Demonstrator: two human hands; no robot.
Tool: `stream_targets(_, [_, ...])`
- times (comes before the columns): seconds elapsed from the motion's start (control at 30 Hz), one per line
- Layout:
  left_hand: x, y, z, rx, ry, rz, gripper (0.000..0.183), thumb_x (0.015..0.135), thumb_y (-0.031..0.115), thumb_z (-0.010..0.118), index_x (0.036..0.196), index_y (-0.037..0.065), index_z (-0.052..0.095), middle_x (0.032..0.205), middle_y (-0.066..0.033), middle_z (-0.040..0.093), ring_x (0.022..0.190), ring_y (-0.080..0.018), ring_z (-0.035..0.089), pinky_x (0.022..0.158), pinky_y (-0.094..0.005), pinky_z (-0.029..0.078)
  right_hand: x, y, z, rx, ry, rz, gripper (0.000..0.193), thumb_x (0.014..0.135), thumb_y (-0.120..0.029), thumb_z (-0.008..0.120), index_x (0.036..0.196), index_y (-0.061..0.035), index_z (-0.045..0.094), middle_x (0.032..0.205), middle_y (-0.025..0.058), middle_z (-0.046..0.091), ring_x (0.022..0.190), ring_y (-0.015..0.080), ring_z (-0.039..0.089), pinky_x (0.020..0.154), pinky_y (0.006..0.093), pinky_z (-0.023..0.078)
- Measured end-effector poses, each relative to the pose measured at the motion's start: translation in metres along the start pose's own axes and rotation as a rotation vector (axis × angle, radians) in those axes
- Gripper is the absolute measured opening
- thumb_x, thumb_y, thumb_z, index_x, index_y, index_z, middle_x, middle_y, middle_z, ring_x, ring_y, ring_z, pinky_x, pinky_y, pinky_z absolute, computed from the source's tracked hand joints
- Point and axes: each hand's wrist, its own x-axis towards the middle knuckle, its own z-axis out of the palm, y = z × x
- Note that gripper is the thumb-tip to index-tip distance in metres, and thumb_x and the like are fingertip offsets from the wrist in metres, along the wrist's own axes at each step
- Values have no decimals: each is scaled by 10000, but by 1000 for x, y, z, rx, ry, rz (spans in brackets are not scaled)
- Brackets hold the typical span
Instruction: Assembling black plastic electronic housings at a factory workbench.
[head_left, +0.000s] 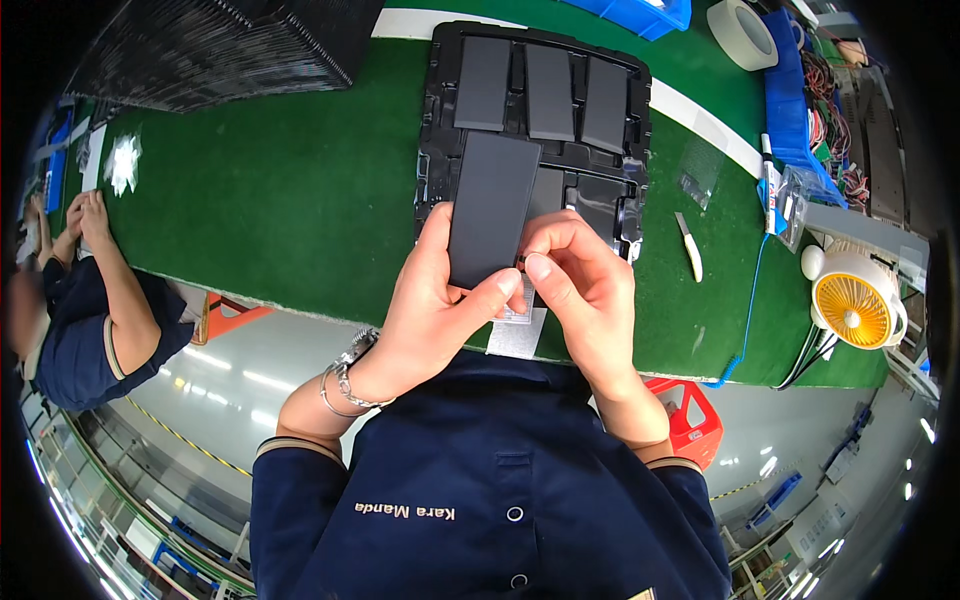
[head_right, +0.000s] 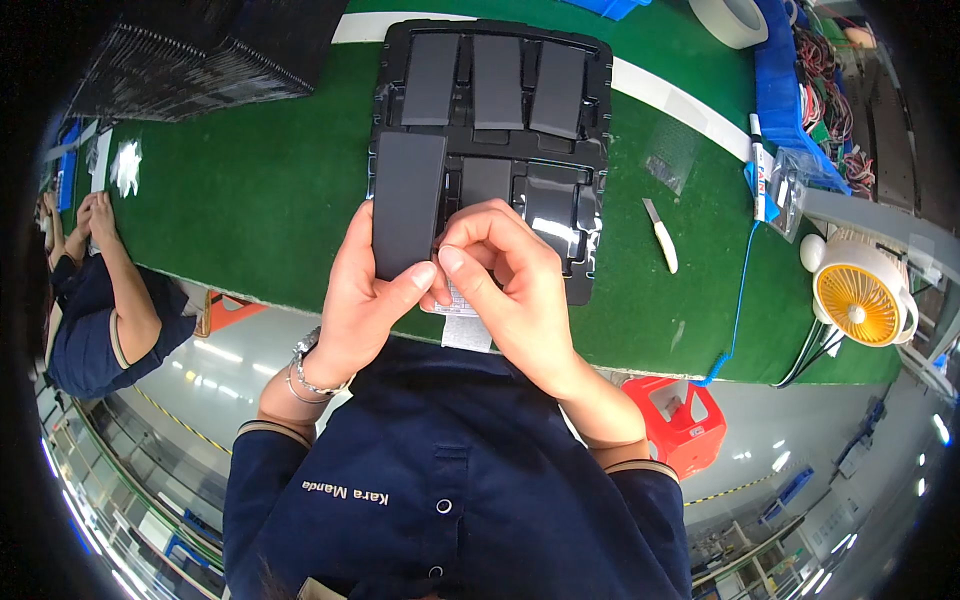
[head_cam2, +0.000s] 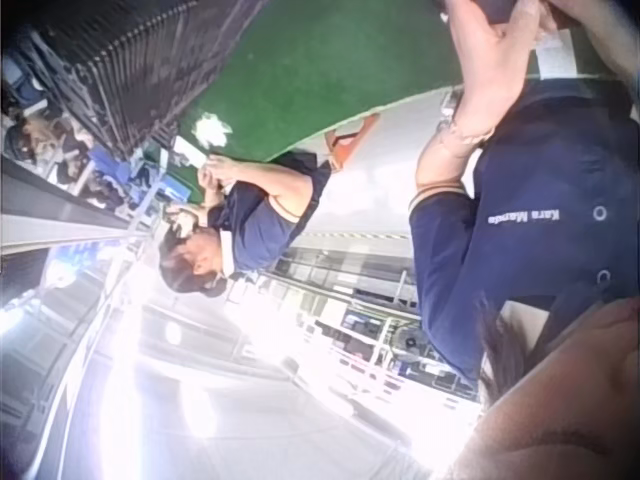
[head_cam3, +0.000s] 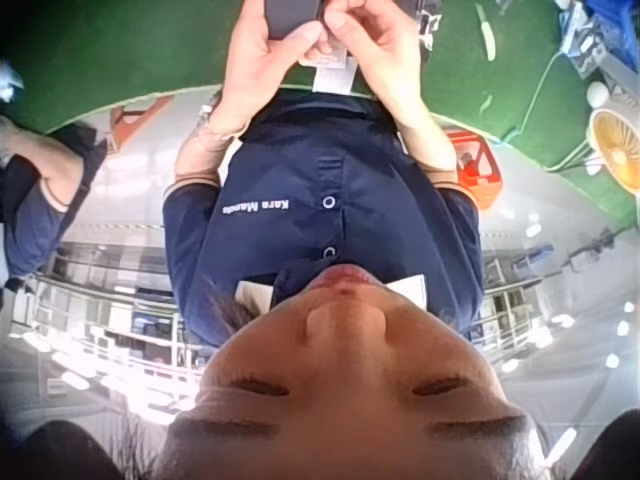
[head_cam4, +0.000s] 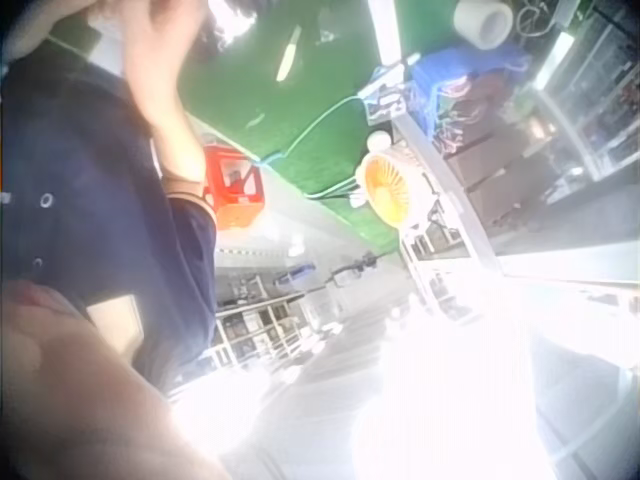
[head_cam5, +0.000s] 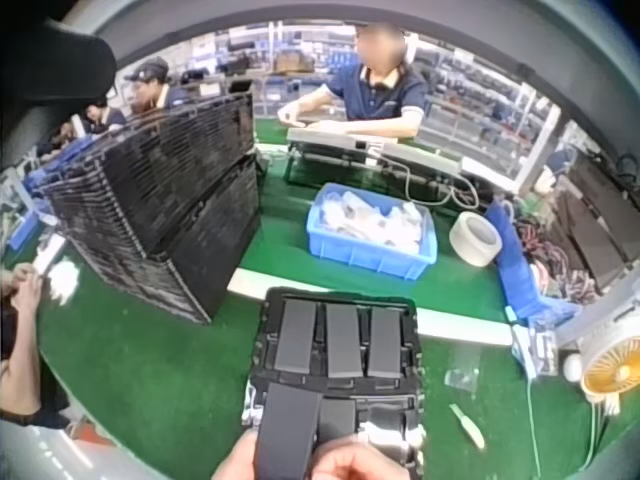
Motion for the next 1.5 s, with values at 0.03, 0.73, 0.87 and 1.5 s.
stream_targets(0.03, [0,-1,1,2,4,4,415,949,31,613,1278,7,363,1032,-67,595,818,-99,646,682,-234,549,0,0,0,-1,3,-2,33,969,21,572,953,50,565,982,66,521,758,107,608,713,268,505])
stream_targets(0.73, [-10,3,4,159,107,53,460,915,47,648,1280,-13,375,1144,-95,549,1060,-137,558,909,-298,478,-2,4,4,-81,28,-22,95,962,-52,632,959,42,620,954,57,588,817,96,605,732,239,497])
stream_targets(0.87, [-9,1,5,170,113,63,465,920,50,644,1288,-16,366,1136,-93,552,1062,-136,557,922,-299,471,-1,6,3,-91,24,-43,95,962,-53,632,938,38,614,945,54,585,806,86,593,717,236,492])
stream_targets(1.5, [4,-3,-9,-968,-604,-763,416,1077,391,267,1032,54,506,575,71,307,461,-53,345,442,-210,290,18,8,-29,-440,110,-208,240,922,-180,679,832,28,600,1007,93,579,910,160,574,778,276,459])
